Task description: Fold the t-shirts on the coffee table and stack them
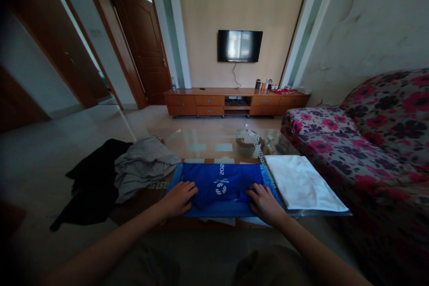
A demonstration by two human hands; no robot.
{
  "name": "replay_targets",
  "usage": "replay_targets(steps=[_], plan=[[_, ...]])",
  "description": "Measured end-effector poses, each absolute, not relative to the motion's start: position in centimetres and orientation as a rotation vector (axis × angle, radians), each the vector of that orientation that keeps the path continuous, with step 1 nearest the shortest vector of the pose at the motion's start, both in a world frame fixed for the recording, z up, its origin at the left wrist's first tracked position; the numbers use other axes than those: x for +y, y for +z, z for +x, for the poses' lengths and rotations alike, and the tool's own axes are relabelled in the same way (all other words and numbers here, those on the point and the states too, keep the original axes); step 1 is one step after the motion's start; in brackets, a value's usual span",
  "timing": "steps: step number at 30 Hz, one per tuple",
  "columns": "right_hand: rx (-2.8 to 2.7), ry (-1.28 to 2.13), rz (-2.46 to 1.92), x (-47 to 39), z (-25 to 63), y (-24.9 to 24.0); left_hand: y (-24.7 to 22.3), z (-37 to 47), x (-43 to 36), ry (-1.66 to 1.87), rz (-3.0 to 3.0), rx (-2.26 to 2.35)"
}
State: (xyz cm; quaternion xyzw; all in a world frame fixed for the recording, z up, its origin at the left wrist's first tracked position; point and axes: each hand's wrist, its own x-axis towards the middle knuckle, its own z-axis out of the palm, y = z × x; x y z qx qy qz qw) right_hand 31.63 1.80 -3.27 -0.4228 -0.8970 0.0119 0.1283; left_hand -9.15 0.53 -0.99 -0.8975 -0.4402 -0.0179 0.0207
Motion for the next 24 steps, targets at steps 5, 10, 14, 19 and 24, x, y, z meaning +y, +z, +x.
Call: replay_targets(steps=[5, 10, 14, 19, 24], plan=[[-2.541, 0.239, -1.293, 1.3, 28.7, -2.2, -1.4, -7.7, -0.5, -0.042, -2.768, -1.346], [-2.562, 0.271, -1.16, -0.1, 28.1, -1.9, -1.0, -8.8, -1.5, -0.102, -2.819, -1.325], [-2.549, 0.437, -1.123, -0.5, 28.5, -2.7, -1.9, -9.8, -1.1, -0.173, -2.901, -1.409], [-2.113, 0.423, -1.547, 5.0, 30.1, -2.4, -3.4, -10.3, 3.5, -0.669, -2.379, -2.134], [-1.656, 0.404, -2.189, 11.1, 31.1, -2.3, -4.0, -10.9, 8.9, -0.664, -1.896, -2.655]])
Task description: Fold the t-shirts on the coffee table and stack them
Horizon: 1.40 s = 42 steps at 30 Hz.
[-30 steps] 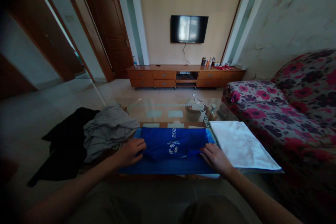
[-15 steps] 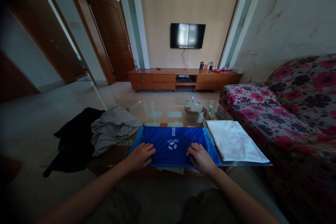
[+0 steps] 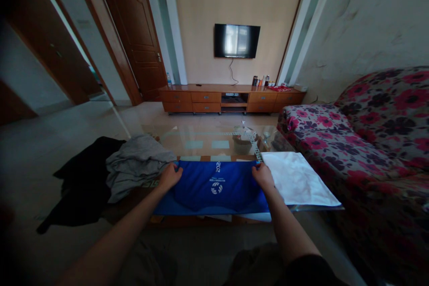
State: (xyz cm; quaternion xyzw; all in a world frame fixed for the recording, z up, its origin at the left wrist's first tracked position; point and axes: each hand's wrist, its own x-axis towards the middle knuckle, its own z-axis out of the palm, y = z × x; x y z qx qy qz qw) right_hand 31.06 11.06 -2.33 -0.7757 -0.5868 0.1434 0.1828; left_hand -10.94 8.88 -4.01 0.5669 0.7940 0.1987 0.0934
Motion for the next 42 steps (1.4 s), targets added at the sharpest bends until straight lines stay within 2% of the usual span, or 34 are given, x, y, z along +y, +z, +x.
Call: replay_targets(steps=[7, 20, 29, 42], plan=[[-1.466, 0.381, -2.419, 12.7, 30.0, -5.0, -5.1, -10.9, 10.9, 0.505, 1.563, 2.423], [-1.479, 0.375, -2.52, 13.9, 31.8, -4.9, -5.3, -11.7, 12.7, 0.393, 1.459, 2.46], [-1.578, 0.38, -2.433, 13.4, 31.9, -4.8, -6.3, -11.5, 12.9, 0.537, 1.57, 2.464], [-1.769, 0.302, -2.195, 12.6, 32.3, -5.6, -5.9, -11.9, 12.8, 0.483, 1.601, 2.435]])
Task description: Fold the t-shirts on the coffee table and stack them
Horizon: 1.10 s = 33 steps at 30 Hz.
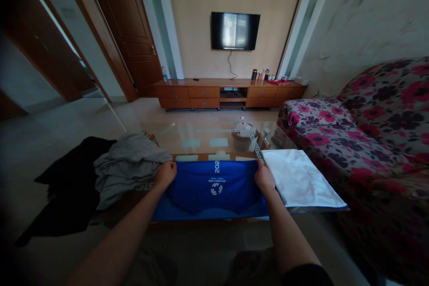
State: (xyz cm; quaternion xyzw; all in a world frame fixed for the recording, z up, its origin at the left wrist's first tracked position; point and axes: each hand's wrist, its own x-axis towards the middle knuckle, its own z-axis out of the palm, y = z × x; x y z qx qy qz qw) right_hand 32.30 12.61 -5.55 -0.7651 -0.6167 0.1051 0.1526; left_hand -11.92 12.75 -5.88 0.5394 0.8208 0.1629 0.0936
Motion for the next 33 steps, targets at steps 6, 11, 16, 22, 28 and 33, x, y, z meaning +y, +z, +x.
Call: replay_targets(steps=[6, 11, 16, 22, 28, 33], plan=[[-1.841, -0.02, -2.147, 11.5, 29.8, -4.7, -4.3, -9.4, 10.9, 0.644, 2.021, 2.424], [-2.292, 0.11, -1.767, 9.7, 26.7, -4.5, -3.7, -5.2, 8.6, 0.465, 2.629, 1.688], [-2.43, 0.405, -1.901, 8.4, 26.5, -4.8, -6.3, -4.3, 7.1, 0.4, 2.596, 1.638], [-2.469, 0.478, -2.036, 8.6, 27.4, -5.1, -7.9, -5.5, 7.0, 0.302, 2.531, 1.675], [-2.417, 0.462, -2.057, 8.4, 27.4, -6.1, -7.5, -6.1, 7.0, 0.273, 2.472, 1.766], [-2.212, 0.21, -2.005, 9.3, 24.3, -5.3, -6.4, -4.0, 8.6, 0.417, 2.476, 1.88]])
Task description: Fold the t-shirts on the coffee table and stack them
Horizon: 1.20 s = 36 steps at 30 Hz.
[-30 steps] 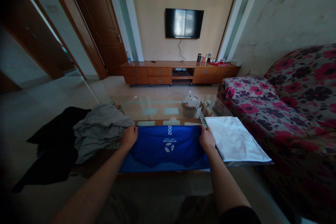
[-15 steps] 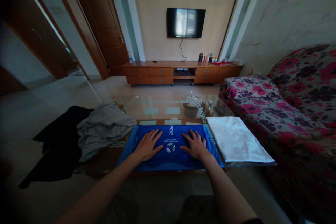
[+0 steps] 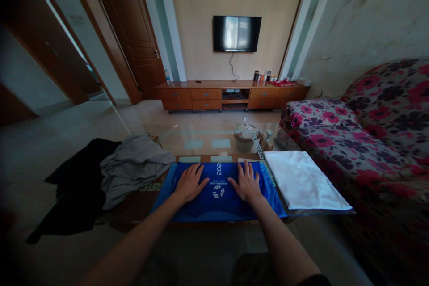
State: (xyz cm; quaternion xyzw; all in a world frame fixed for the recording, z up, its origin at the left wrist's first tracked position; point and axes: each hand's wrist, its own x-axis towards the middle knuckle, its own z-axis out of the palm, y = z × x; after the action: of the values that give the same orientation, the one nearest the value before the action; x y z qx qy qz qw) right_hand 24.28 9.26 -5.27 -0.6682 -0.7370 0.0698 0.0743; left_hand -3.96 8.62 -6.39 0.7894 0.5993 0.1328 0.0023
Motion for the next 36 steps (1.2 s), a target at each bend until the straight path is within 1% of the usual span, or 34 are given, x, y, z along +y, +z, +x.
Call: replay_targets(steps=[2, 4, 7, 12, 18, 23, 27, 36], plan=[[-2.201, 0.072, -1.903, 10.3, 22.0, -4.6, -6.1, -2.3, 9.6, 0.517, 2.516, 1.878], [-2.229, 0.02, -1.811, 11.5, 19.8, -4.3, -6.2, -0.6, 10.6, 0.571, 2.55, 1.855], [-2.316, 0.042, -1.735, 12.6, 17.5, -4.7, -7.1, 1.1, 11.4, 0.558, 2.559, 1.83], [-2.433, 0.151, -1.742, 12.5, 16.7, -6.8, -8.9, 1.0, 11.8, 0.405, 2.465, 1.828], [-2.402, 0.204, -1.793, 12.2, 18.7, -7.5, -8.8, -0.3, 12.0, 0.372, 2.395, 1.822], [-2.364, 0.17, -1.854, 11.8, 21.2, -7.4, -8.0, -2.1, 11.8, 0.31, 2.285, 2.032], [-2.349, 0.17, -1.882, 11.8, 22.8, -7.6, -8.3, -4.7, 11.8, 0.258, 2.202, 2.19], [-2.17, 0.084, -2.123, 12.5, 27.8, -8.1, -9.6, -8.1, 11.8, 0.35, 2.241, 2.277]])
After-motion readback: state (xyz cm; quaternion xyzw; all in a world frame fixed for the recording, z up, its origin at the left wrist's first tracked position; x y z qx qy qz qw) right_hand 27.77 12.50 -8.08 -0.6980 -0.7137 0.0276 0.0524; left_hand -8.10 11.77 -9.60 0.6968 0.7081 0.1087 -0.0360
